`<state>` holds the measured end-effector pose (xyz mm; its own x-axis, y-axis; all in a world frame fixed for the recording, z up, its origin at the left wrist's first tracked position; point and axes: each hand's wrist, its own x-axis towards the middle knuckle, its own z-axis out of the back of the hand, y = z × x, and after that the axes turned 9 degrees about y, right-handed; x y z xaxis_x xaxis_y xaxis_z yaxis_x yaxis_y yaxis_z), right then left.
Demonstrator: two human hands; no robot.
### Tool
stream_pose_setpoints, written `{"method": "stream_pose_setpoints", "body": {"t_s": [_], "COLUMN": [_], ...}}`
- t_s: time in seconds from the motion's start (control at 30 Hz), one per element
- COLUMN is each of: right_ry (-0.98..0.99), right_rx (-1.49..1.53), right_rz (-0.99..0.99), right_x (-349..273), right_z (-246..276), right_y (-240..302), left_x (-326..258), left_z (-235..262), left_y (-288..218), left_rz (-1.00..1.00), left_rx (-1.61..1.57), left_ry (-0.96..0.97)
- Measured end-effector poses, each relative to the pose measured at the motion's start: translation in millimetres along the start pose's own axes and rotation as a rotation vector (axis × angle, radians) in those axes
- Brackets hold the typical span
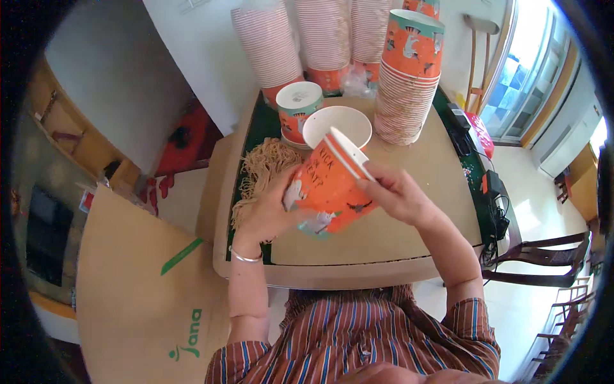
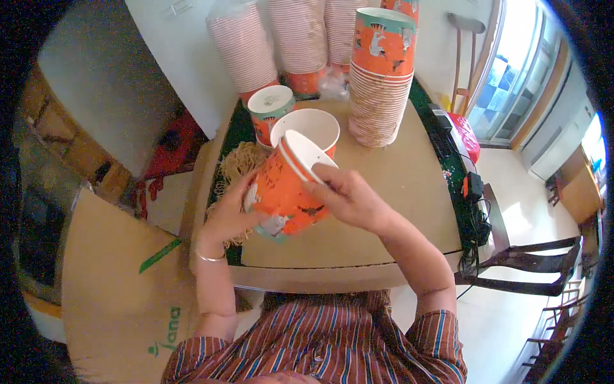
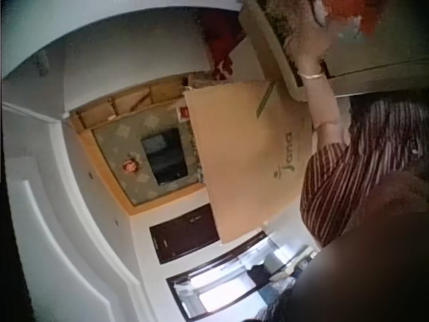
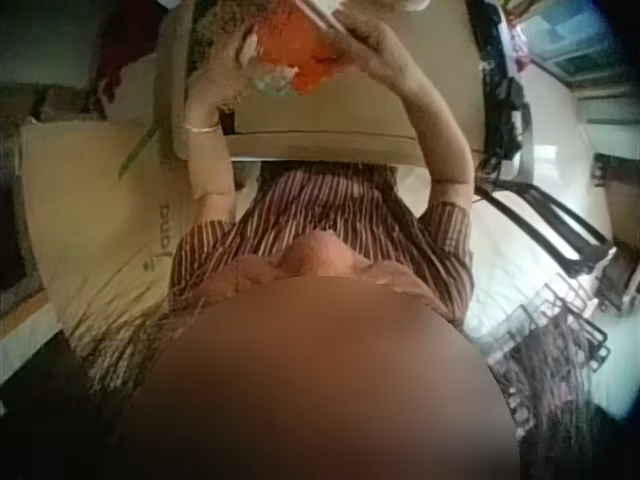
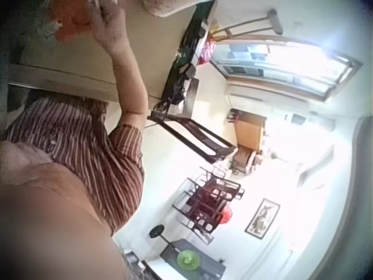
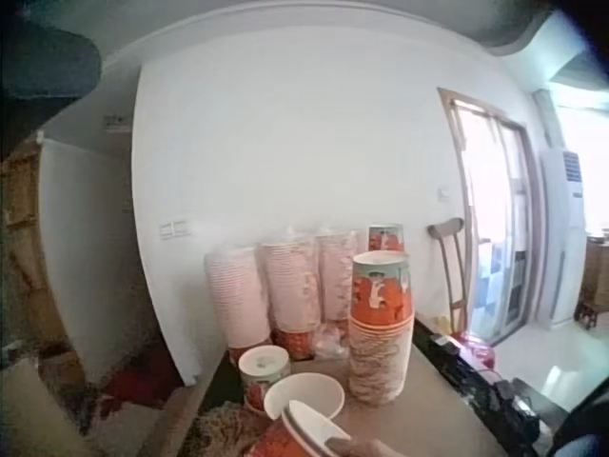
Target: Assembling paper bowls by threading and tying twine through pre-drilled holes.
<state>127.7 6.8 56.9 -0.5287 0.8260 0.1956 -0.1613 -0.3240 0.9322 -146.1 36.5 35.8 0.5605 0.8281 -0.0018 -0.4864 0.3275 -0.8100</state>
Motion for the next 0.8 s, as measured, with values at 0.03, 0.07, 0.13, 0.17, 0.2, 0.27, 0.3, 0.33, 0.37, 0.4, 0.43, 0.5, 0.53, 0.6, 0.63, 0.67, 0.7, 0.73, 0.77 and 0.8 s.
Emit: {"method": "stream_pose_setpoints", "body": {"t_s": [0.03, 0.07, 0.13, 0.17, 0.2, 0.27, 0.3, 0.33, 0.37, 0.4, 0.43, 0.5, 0.53, 0.6, 0.63, 0.67, 0.7, 0.73, 0.77, 0.8], "right_ry": [-0.014, -0.008, -0.065, -0.069, -0.096, -0.127, -0.112, -0.097, -0.099, -0.142, -0.186, -0.257, -0.336, -0.524, -0.570, -0.616, -0.627, -0.636, -0.635, -0.631], "right_rx": [-0.036, -0.049, -0.109, -0.108, -0.141, -0.172, -0.220, -0.268, -0.265, -0.341, -0.416, -0.351, -0.285, -0.345, -0.314, -0.284, -0.373, -0.460, -0.476, -0.480], "right_rz": [0.000, -0.009, 0.048, 0.046, 0.052, 0.053, 0.048, 0.042, 0.036, 0.061, 0.088, 0.014, -0.064, -0.039, -0.006, 0.027, 0.037, 0.047, 0.050, 0.051], "right_x": [-2.4, -4.0, -4.4, -6.1, -7.0, -6.9, -6.7, -7.4, -10.2, -10.1, -10.1, -12.6, -15.7, -19.5, -19.9, -22.0, -26.9, -32.9, -36.5, -41.5], "right_z": [-6.3, -11.1, -25.0, -27.0, -28.0, -26.8, -25.4, -24.9, -24.7, -22.0, -18.7, -10.0, -5.2, 14.1, 21.1, 27.0, 34.4, 41.9, 45.1, 47.3], "right_y": [2.4, 0.7, -9.2, -12.7, -15.4, -17.3, -16.8, -16.3, -16.2, -16.2, -15.6, -6.0, -0.6, 6.1, 22.2, 39.3, 44.5, 47.9, 49.6, 48.4], "left_x": [1.1, 2.4, 9.4, 11.5, 13.1, 14.9, 15.0, 14.7, 13.9, 14.5, 15.0, 15.0, 13.2, 10.6, 8.3, 6.0, 9.2, 11.3, 15.8, 21.6], "left_z": [-11.1, -23.1, -38.1, -43.3, -48.1, -55.1, -61.2, -66.2, -70.7, -71.8, -71.9, -72.0, -72.6, -75.2, -74.9, -75.2, -76.6, -78.5, -77.9, -77.2], "left_y": [-3.0, -5.4, -9.4, -10.9, -11.7, -4.7, 3.9, 10.7, 15.9, 18.3, 19.4, 20.6, 21.1, 28.5, 33.4, 35.4, 36.2, 34.1, 31.6, 29.1], "left_rz": [-0.002, -0.071, -0.131, -0.131, -0.129, -0.128, -0.160, -0.190, -0.187, -0.210, -0.233, -0.238, -0.244, -0.257, -0.270, -0.265, -0.249, -0.232, -0.236, -0.262], "left_rx": [-0.001, -0.029, 0.021, 0.021, 0.001, -0.021, -0.119, -0.217, -0.220, -0.220, -0.219, -0.240, -0.261, -0.284, -0.305, -0.305, -0.370, -0.436, -0.437, -0.412], "left_ry": [0.006, -0.027, -0.058, -0.053, -0.065, -0.071, -0.083, -0.096, -0.091, -0.101, -0.111, -0.102, -0.084, -0.122, -0.161, -0.171, -0.193, -0.217, -0.222, -0.224]}}
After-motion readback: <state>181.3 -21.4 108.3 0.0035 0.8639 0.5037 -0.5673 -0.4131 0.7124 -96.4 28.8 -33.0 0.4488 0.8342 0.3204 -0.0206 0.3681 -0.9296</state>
